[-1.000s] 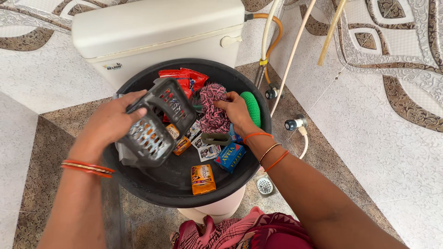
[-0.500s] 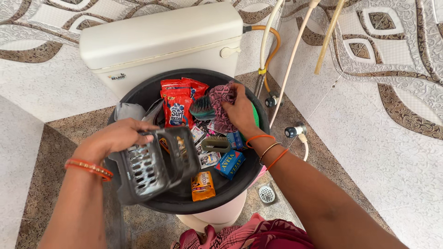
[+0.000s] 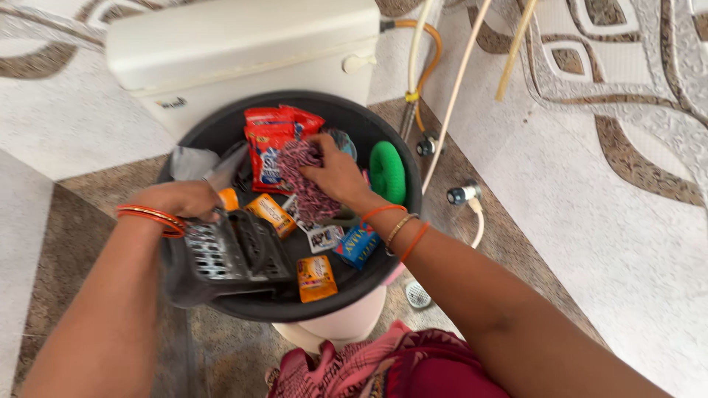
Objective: The person organizes bathroom items by moving them from a black bucket into a wall-mounted shelf and onto the toilet cistern. They handle a hairbrush, a green scrubber, small orange boxes, a grater, and several bottles, placing them in designated spots. The person also rearranges items already on the shelf and within the bucket.
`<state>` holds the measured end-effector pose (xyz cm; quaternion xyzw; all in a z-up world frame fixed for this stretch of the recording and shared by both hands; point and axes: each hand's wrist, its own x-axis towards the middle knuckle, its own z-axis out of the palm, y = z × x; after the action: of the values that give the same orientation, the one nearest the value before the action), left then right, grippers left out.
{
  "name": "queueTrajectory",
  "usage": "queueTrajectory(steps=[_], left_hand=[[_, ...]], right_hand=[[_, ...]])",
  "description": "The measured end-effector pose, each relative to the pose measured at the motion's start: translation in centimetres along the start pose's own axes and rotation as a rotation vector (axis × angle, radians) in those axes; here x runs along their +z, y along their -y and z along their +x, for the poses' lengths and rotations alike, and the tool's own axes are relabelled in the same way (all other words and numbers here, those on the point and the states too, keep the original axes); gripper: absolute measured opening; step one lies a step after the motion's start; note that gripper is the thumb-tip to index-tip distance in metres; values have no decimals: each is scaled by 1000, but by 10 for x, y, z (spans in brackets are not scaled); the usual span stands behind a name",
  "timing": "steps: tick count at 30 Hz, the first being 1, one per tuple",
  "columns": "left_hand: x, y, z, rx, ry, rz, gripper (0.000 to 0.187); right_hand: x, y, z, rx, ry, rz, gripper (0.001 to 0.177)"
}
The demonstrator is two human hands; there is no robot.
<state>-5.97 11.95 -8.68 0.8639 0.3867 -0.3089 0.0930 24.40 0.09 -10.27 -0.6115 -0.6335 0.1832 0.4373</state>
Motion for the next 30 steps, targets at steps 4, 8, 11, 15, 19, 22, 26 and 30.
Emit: queueTrajectory(steps=[4, 8, 11, 15, 19, 22, 26, 30], left_hand=[[-2, -33, -33, -467, -150, -92, 36], [8, -50, -60, -392, -345, -74, 31], [12, -53, -50, -426, -390, -28, 29], [7, -69, -59, -367, -497, 28, 27], [-30, -105, -87, -354, -506, -64, 42], [-47, -135, -100, -188, -449, -179, 40], [-33, -183, -84, 108, -89, -144, 62], [8, -215, -51, 274, -132, -80, 46]], right_hand=[[4, 10, -7, 58, -4, 23, 78], [2, 4, -13, 89, 48, -17, 80], [6, -8, -17, -41, 54, -45, 63], [-1, -12, -21, -25, 109, -115, 50], [-25, -4, -16, 56, 269, -203, 47], [-43, 1, -10, 54, 283, -229, 49], [-54, 9, -10, 174, 258, -172, 49], [-50, 11, -13, 263, 268, -113, 51]])
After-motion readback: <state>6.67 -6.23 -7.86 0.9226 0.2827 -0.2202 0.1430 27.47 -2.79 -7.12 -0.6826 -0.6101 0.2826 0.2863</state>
